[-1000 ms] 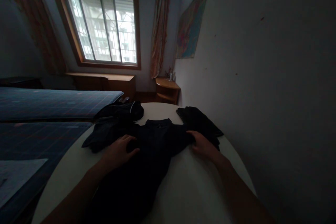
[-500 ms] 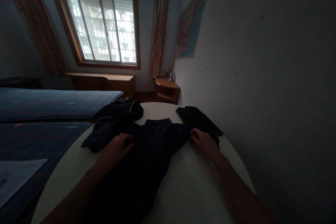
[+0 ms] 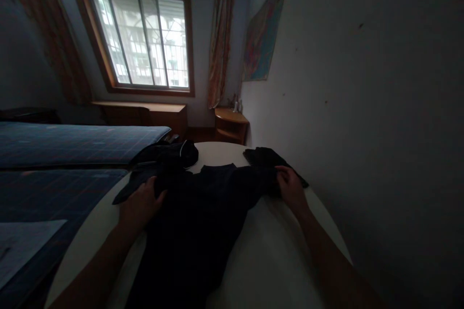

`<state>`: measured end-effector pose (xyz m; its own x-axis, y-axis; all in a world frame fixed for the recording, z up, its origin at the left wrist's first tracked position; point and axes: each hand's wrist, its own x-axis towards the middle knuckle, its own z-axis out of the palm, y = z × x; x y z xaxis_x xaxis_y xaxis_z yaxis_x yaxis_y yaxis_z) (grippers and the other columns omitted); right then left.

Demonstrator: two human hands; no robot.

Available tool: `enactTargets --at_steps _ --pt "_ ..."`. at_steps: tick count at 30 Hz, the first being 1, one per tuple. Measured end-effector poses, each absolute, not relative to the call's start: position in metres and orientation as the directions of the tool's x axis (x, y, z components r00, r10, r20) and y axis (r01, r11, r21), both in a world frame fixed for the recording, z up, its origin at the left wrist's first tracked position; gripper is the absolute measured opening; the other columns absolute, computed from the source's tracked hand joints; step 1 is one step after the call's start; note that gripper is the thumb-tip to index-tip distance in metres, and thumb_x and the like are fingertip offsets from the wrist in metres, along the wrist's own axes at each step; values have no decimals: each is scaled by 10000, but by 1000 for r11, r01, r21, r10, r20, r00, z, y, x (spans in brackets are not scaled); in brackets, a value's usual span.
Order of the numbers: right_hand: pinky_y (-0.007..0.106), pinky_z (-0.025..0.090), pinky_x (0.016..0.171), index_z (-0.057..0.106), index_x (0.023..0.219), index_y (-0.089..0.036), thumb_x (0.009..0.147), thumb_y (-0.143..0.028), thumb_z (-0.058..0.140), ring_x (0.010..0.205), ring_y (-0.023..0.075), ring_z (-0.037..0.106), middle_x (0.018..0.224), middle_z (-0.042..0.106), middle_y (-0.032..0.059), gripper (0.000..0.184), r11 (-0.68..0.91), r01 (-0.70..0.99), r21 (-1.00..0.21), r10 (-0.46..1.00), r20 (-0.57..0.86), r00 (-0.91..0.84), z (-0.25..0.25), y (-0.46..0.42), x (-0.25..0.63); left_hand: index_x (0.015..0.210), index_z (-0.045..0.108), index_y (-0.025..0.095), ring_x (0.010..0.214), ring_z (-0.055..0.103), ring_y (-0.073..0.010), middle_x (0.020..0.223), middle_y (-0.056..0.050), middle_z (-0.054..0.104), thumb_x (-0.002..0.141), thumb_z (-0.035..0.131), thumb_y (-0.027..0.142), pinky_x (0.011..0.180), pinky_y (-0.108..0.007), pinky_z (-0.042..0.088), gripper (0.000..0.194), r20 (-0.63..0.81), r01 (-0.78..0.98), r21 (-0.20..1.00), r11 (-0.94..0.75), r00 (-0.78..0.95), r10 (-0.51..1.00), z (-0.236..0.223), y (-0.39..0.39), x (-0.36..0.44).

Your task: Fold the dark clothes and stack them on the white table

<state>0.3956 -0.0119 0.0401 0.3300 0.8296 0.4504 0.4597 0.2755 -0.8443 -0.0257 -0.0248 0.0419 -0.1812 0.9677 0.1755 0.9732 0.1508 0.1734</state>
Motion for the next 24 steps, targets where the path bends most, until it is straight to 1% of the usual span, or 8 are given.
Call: enactTargets --at_steps 3,8,10,13,17,19,21,24 --pt "380 559 788 549 1207 -191 816 -392 585 890 228 675 989 685 77 441 309 370 -876 906 389 165 34 -11 390 1308 525 177 980 690 -331 1101 -143 706 934 409 443 764 -396 509 474 103 970 201 139 -163 981 43 -23 -27" --pt "380 556 840 391 1399 -215 840 -433 617 941 218 666 989 678 59 641 337 302 -892 937 350 -12 35 -19 377 1118 618 208 916 705 -310 1015 -108 736 929 378 464 704 -360 504 398 227 942 324 89 -169 959 40 -15 -27" --pt "377 567 789 442 1366 -223 835 -461 622 894 226 670 956 678 57 609 327 330 -886 931 361 46 39 -19 380 1096 623 198 910 706 -305 1008 -110 737 918 382 477 716 -364 511 409 279 900 431 63 -200 939 38 -10 -29" --pt "397 569 762 565 1240 -220 807 -501 649 874 248 670 943 684 72 523 297 388 -872 870 415 267 43 -16 394 1047 634 190 907 706 -283 987 -100 741 868 442 478 739 -351 526 390 347 793 609 -3 -264 900 38 -4 -34" --pt "477 527 934 615 1179 -220 802 -508 656 1063 291 645 1106 693 106 476 327 300 -896 778 436 452 45 -10 410 985 650 209 843 701 -275 908 -71 738 816 496 531 718 -348 534 395 364 725 689 -6 -339 867 39 -2 -38" --pt "491 458 1048 532 1329 -258 824 -483 641 1219 288 574 1323 608 101 563 382 191 -904 820 427 381 44 -11 408 988 660 204 854 690 -271 943 -77 728 822 486 556 754 -358 530 426 411 753 657 -35 -320 853 40 -4 -39" --pt "482 377 1130 312 1500 -316 819 -447 666 1358 267 450 1514 429 70 778 416 101 -904 875 428 228 42 -13 402 987 675 188 892 678 -272 997 -100 712 831 473 556 809 -370 519 448 472 797 600 -64 -289 833 42 -6 -38" --pt "468 279 1185 5 1561 -360 782 -393 736 1463 235 264 1624 186 39 1068 424 105 -900 906 424 -24 40 -20 392 993 691 193 900 678 -278 992 -105 715 842 465 558 822 -377 513 456 468 820 571 -39 -285 837 43 -8 -37"
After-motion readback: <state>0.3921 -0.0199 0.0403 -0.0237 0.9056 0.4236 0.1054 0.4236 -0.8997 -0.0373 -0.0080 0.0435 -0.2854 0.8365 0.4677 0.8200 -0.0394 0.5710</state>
